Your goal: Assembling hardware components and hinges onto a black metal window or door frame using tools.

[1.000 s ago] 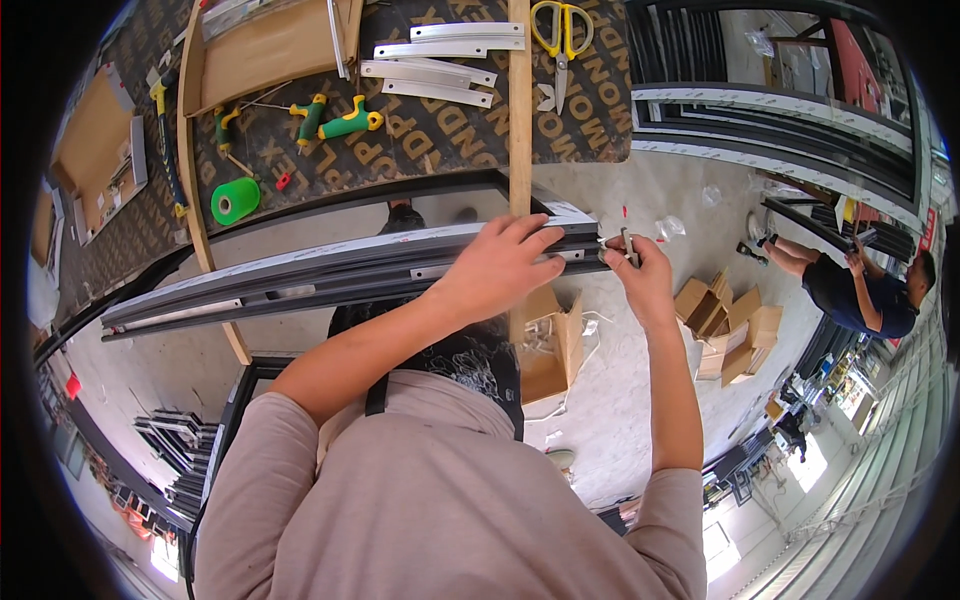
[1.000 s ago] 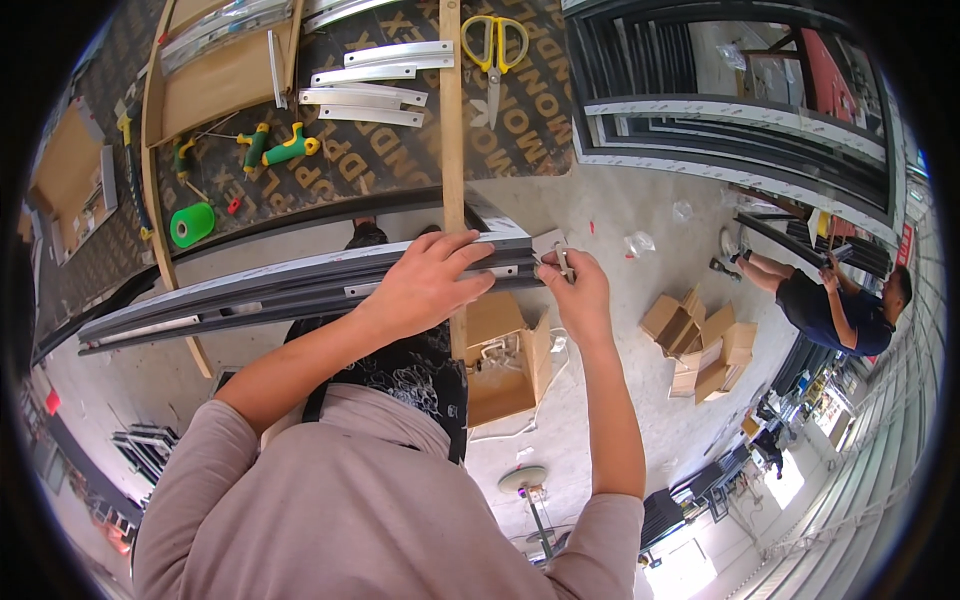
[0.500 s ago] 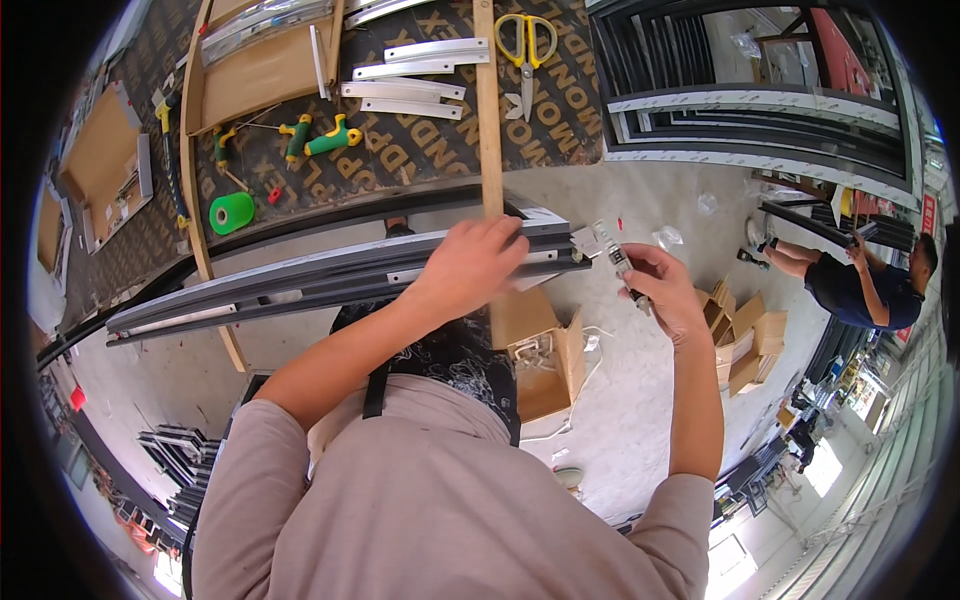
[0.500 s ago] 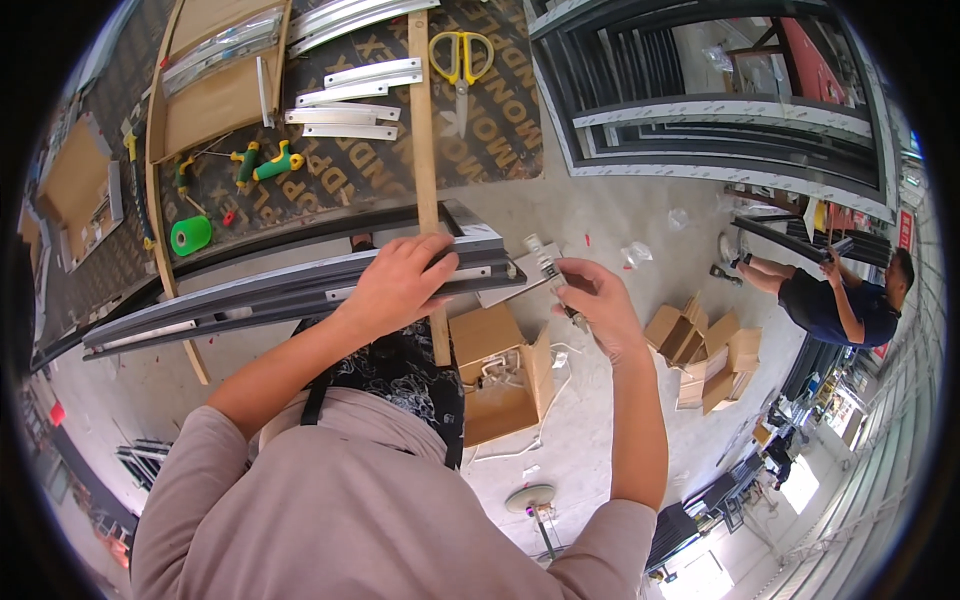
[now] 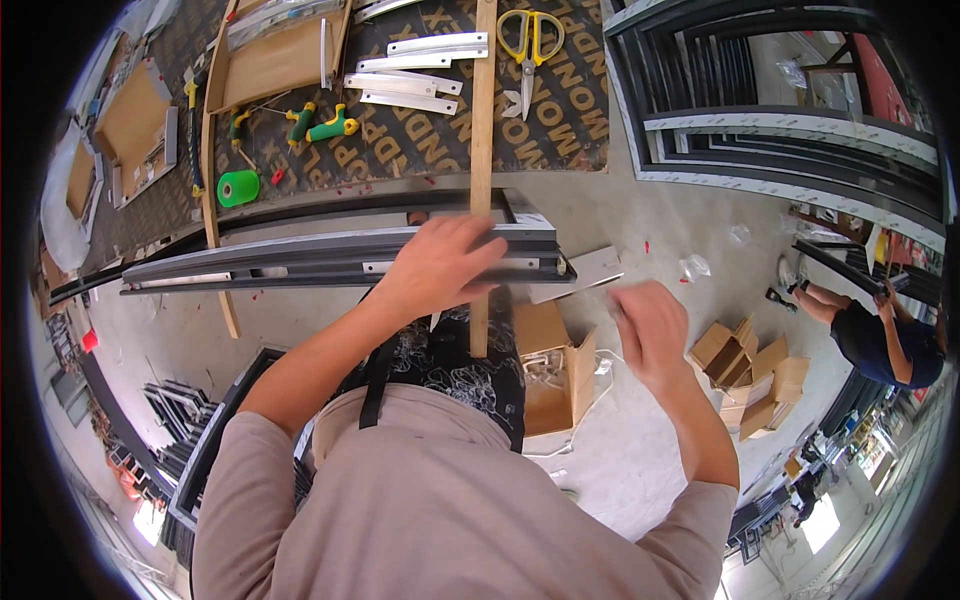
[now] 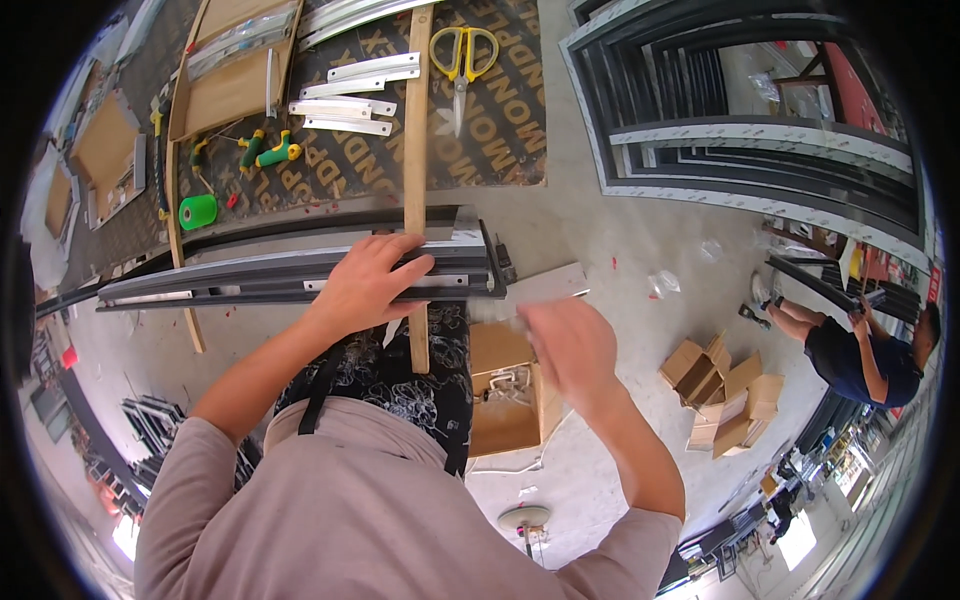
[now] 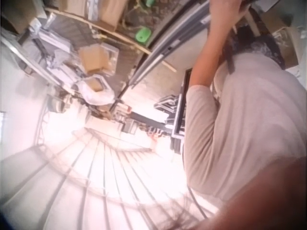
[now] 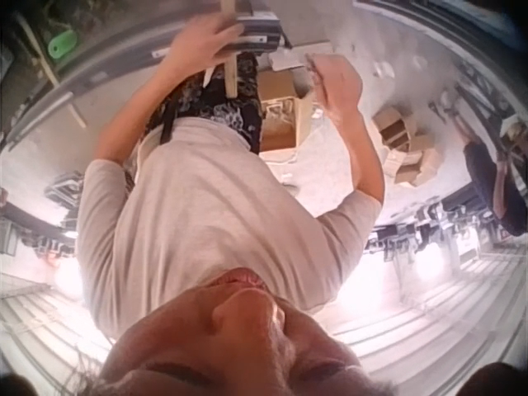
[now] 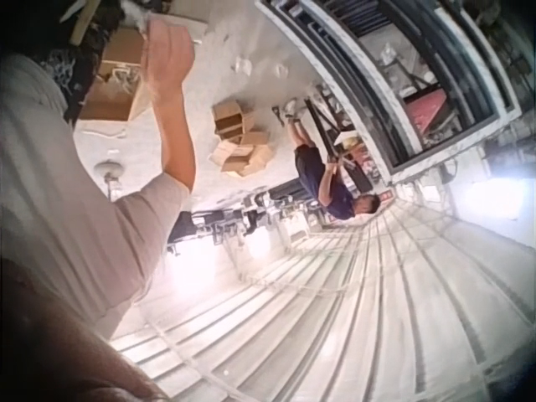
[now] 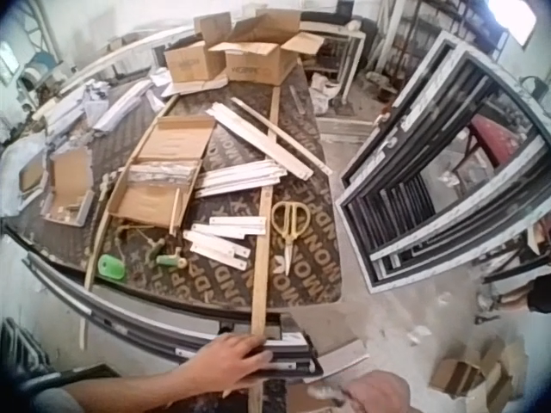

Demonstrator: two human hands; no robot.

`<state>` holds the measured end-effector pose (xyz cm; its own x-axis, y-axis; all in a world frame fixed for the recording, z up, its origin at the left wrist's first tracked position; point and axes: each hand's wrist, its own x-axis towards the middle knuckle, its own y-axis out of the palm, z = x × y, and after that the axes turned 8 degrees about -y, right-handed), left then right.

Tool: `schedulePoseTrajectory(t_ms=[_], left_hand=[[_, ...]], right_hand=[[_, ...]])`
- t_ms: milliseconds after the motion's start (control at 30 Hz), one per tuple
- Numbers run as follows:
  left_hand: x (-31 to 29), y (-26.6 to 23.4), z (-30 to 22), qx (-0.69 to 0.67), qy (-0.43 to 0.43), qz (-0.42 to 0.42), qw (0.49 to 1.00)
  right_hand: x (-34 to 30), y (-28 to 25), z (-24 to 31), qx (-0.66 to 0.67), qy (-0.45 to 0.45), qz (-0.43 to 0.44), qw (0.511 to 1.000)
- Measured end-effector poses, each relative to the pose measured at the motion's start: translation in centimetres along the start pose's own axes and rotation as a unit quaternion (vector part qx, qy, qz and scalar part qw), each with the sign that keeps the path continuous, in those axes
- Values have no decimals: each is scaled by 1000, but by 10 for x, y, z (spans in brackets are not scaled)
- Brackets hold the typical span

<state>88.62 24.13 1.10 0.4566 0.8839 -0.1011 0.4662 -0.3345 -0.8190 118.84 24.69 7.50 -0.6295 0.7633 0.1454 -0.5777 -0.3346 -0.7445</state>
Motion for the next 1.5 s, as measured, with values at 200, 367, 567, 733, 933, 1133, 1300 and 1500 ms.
schedulePoseTrajectory(t_ms=[200,367,567,733,933,1133,1300,1500], left_hand=[[4,5,4,5,5,24,1000],[3,0,0,34,-9,19,999],[9,1,1,26,6,42,999],[3,0,-2,43,-4,36,998],[13,-1,6,42,-2,41,998],[4,0,0,23,0,51,998],[4,-3,-4,40,-10,38,998],[9,-2,1,30,0,46,998]], right_hand=[[-2,24,-55,-75,-65,149,984],[8,4,-39,0,-142,-55,988],[9,23,-71,-50,-130,4,990],[-2,23,-47,-133,-134,87,978],[-1,31,-63,-40,-153,-16,987],[-7,48,-83,-69,-119,67,988],[-7,35,-60,-29,-161,-136,977],[-15,43,-51,-15,22,-82,996]])
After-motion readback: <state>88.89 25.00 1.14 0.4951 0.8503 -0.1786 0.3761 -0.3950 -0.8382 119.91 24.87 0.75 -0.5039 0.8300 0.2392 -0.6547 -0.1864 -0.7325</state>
